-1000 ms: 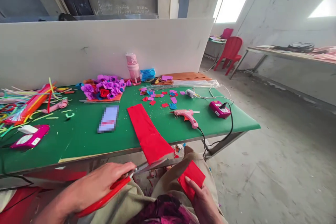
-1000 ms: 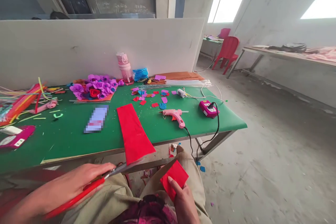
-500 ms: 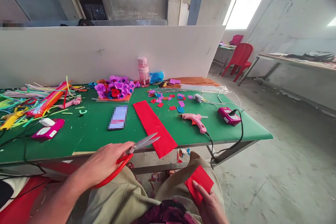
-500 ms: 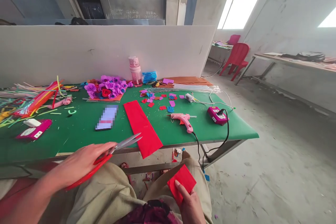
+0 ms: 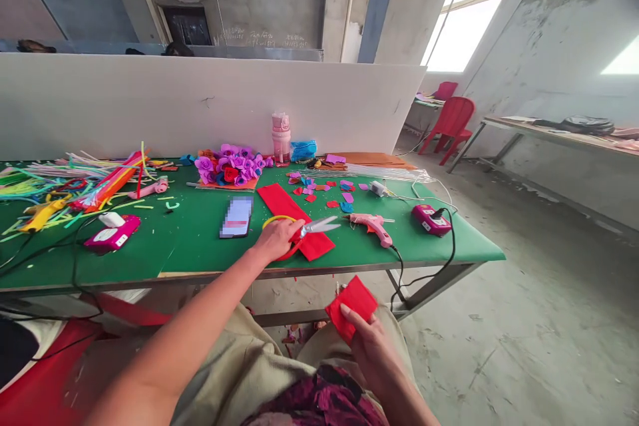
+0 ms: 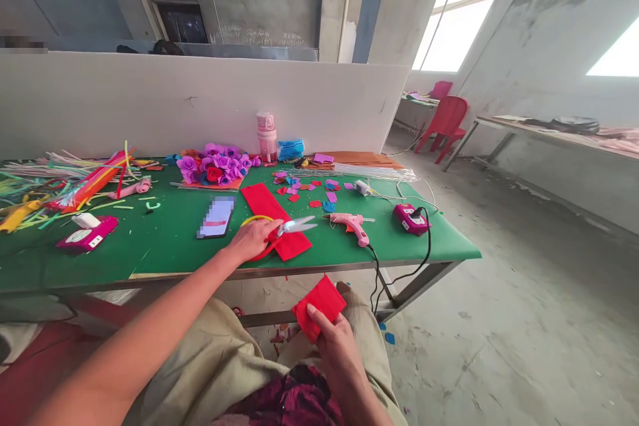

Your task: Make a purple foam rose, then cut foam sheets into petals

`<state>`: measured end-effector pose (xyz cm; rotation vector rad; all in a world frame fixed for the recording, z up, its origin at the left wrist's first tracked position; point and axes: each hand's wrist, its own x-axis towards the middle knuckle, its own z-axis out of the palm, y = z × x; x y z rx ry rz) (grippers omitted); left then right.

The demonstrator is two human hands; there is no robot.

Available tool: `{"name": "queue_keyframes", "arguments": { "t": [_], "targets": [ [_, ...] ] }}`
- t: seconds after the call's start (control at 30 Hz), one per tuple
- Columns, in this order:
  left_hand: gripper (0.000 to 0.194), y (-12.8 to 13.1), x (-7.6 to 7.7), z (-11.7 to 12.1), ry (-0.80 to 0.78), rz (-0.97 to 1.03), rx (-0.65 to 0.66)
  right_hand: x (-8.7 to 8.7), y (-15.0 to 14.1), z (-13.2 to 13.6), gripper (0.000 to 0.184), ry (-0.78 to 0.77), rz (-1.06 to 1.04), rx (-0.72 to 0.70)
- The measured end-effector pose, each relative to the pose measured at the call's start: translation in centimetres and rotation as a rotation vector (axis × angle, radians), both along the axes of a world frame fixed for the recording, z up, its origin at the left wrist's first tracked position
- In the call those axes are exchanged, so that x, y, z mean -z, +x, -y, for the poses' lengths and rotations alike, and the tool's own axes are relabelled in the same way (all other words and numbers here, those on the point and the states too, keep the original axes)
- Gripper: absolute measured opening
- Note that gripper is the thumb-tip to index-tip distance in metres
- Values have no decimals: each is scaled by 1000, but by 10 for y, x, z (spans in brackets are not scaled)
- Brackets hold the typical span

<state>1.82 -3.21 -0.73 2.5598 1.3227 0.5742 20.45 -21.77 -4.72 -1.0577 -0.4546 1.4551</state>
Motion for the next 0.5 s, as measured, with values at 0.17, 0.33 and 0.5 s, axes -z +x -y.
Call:
{"name": "queue_keyframes", "arguments": {
  "t": [0.17, 0.33, 0.5],
  "targets": [
    [42, 1, 0, 36, 13, 180, -154, -8, -19, -4, 20, 29, -116, 52],
    [43, -3, 18, 124, -280, 776, -288, 7, -31, 10, 25, -18, -180, 75],
    [51, 4, 32, 184, -572, 1060, -309, 16, -44, 22, 27, -9, -159, 42]
  ]
}}
